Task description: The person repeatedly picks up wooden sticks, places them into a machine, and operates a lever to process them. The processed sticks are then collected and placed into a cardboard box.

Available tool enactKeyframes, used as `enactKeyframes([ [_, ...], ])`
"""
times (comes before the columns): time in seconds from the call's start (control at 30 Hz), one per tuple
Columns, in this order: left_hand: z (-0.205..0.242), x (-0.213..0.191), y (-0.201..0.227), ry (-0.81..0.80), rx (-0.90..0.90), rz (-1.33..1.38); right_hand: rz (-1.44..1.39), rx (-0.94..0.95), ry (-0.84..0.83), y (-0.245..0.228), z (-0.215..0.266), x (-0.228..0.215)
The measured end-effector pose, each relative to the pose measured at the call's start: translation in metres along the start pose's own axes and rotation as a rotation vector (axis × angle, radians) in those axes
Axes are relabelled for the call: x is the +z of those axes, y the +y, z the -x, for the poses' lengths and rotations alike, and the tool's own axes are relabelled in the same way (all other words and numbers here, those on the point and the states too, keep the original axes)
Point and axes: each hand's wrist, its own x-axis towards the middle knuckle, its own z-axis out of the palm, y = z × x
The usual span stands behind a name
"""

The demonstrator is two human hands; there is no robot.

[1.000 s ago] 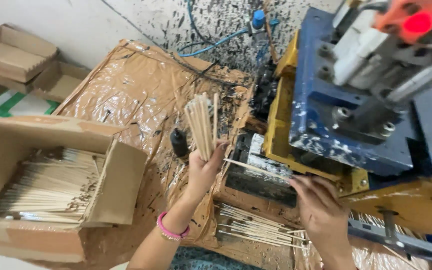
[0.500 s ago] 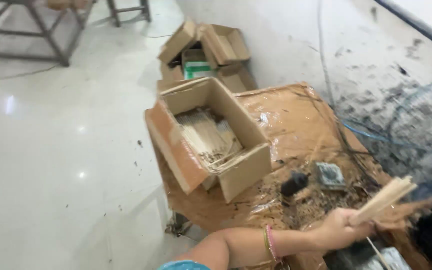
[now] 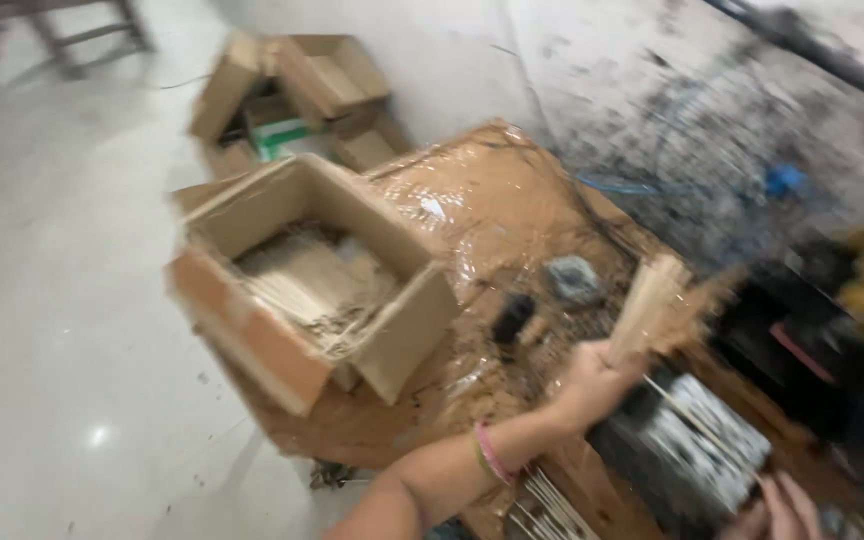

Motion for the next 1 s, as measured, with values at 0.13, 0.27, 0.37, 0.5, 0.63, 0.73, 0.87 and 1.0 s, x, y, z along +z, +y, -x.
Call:
enactKeyframes([
  [0.13,0.009,-0.003,0.051,0.060,-0.025,0.074,0.136,0.127,0.036,-0.160,-0.062,-0.078],
  [0.27,0.005,-0.001,0.035,-0.034,-0.025,0.141,0.094,0.174,0.088,-0.156,-0.061,-0.084],
  [0.37,0.004,-0.003,0.034,-0.024,0.022,0.123,0.027,0.199,0.104,-0.155,-0.062,-0.085],
  [0.5,0.001,-0.008,0.039,-0.022,-0.007,0.112,0.112,0.245,-0.030,-0.151,-0.060,-0.089],
  [0.63,-0.008,-0.019,0.009,-0.086,0.011,0.164,0.338,0.148,-0.257,-0.143,-0.064,-0.095],
  [0.73,0.008,-0.025,0.030,-0.104,0.001,0.101,0.331,-0.175,-0.087,-0.173,-0.096,-0.123],
  [0.87,0.053,-0.040,0.084,-0.062,-0.113,0.034,0.122,-0.150,0.044,-0.145,-0.049,-0.136],
  [1.0,0.105,-0.106,0.036,0.052,-0.157,-0.033,0.053,0.381,0.248,-0.097,0.032,-0.171],
])
